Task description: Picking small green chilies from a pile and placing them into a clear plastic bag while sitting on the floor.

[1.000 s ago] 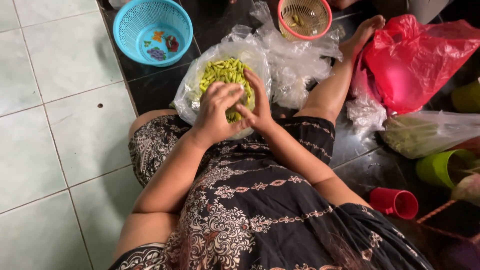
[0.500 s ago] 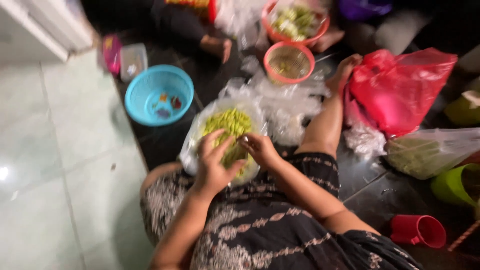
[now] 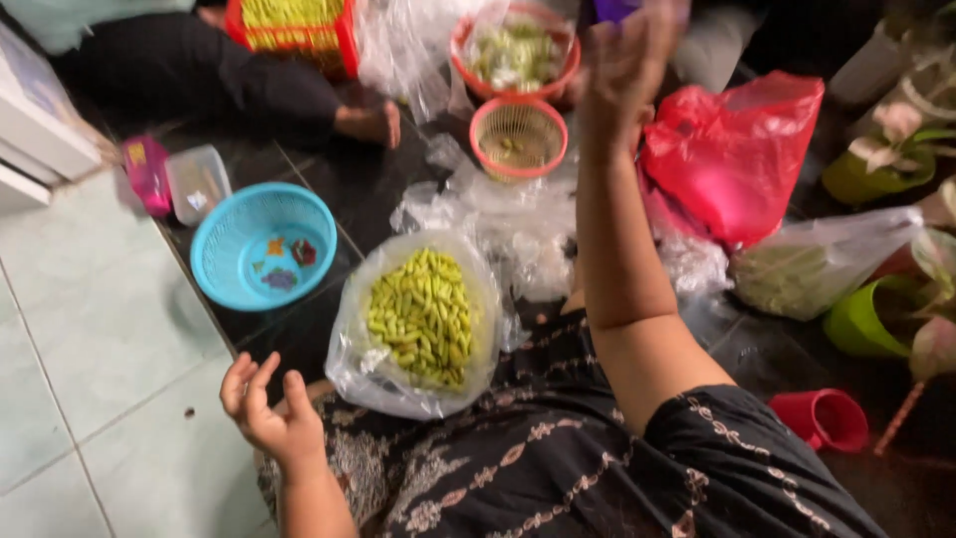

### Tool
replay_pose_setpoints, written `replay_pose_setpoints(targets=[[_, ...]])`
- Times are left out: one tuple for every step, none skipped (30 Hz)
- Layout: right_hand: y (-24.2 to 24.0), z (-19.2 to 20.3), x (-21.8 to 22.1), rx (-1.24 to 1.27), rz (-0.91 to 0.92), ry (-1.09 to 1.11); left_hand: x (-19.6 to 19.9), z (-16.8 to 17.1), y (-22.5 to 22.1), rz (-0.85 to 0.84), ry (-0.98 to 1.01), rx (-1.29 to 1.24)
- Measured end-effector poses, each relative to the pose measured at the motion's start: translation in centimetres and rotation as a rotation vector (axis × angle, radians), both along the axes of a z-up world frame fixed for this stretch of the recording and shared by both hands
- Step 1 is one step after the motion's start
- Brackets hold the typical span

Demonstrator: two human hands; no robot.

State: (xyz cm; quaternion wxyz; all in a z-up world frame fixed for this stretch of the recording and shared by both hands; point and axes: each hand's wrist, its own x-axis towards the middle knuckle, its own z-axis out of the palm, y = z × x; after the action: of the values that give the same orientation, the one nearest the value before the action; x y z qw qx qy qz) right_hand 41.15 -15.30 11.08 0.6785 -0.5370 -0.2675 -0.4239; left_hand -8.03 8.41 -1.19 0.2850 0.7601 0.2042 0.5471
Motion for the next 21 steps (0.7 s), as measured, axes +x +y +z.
replay_pose_setpoints(targets=[[-1.0, -0.7, -1.5, -0.015, -0.003, 0.033, -0.1, -0.3, 0.1, -0.003, 0.033, -0.015], [-1.9, -1.5, -2.8, 0.066, -0.177, -0.029, -0.1, -0.8, 0.2, 0.012, 0.010, 0.007], [-3.1, -2.5, -4.5, 0.133, -0.354, -0.088, -0.5, -1.4, -0.1, 0.026, -0.004, 0.026], [-3.2, -2.9, -6.5, 0.106, -0.359, -0.050, -0.7, -1.0, -0.7, 0.022, 0.038, 0.007], [-3.1, -2.8, -8.4, 0.180, -0.342, -0.183, -0.5, -0.5, -1.1, 0.006, -0.046, -0.037], [-3.1, -2.4, -10.3, 0.256, -0.324, -0.315, -0.4, 0.1, -1.6, -0.008, -0.130, -0.082], [-3.2, -5.4, -9.0, 0.248, -0.328, -0.314, -0.2, 0.1, -1.5, -0.012, -0.127, -0.089], [-3.5, -8.2, -7.9, 0.129, -0.441, -0.213, -0.1, 0.2, -1.5, 0.033, -0.144, -0.051], [-3.7, -11.1, -6.8, 0.011, -0.549, -0.109, 0.0, 0.4, -1.6, 0.082, -0.159, -0.010], [-5.4, -20.7, -4.4, 0.004, -0.549, -0.106, 0.0, 0.5, -2.0, 0.082, -0.154, -0.015], [-6.2, -27.9, -1.1, -0.323, -0.698, 0.236, 0.3, 0.7, -2.2, 0.071, -0.164, -0.012], [-5.2, -33.8, 2.7, -0.654, -0.827, 0.583, 0.7, 0.9, -2.4, 0.060, -0.175, -0.008], [-4.1, -30.7, 0.5, -0.653, -0.822, 0.577, 0.9, 1.1, -2.9, 0.067, -0.179, -0.008], [-3.0, -27.6, -1.6, -0.930, -0.664, 0.620, 1.1, 1.3, -3.5, -0.023, -0.205, -0.062], [-1.9, -24.6, -3.8, -1.203, -0.490, 0.648, 1.3, 1.5, -4.1, -0.111, -0.230, -0.116], [-1.5, -24.3, -3.5, -1.206, -0.485, 0.639, 1.3, 1.2, -4.1, -0.103, -0.235, -0.116], [-0.9, -24.2, -3.3, -1.432, -0.404, 0.782, 1.2, 1.0, -4.1, -0.117, -0.220, -0.105], [-0.2, -24.0, -3.1, -1.658, -0.313, 0.924, 1.1, 0.8, -4.0, -0.131, -0.206, -0.094], [-0.1, -24.4, -1.9, -1.657, -0.306, 0.915, 0.9, 1.0, -4.0, -0.122, -0.208, -0.090], [0.2, -24.8, -0.7, -1.665, -0.283, 0.979, 0.6, 1.3, -4.0, -0.065, -0.136, -0.066], [0.3, -25.0, 0.7, -1.671, -0.262, 1.041, 0.4, 1.5, -4.1, -0.008, -0.067, -0.044]])
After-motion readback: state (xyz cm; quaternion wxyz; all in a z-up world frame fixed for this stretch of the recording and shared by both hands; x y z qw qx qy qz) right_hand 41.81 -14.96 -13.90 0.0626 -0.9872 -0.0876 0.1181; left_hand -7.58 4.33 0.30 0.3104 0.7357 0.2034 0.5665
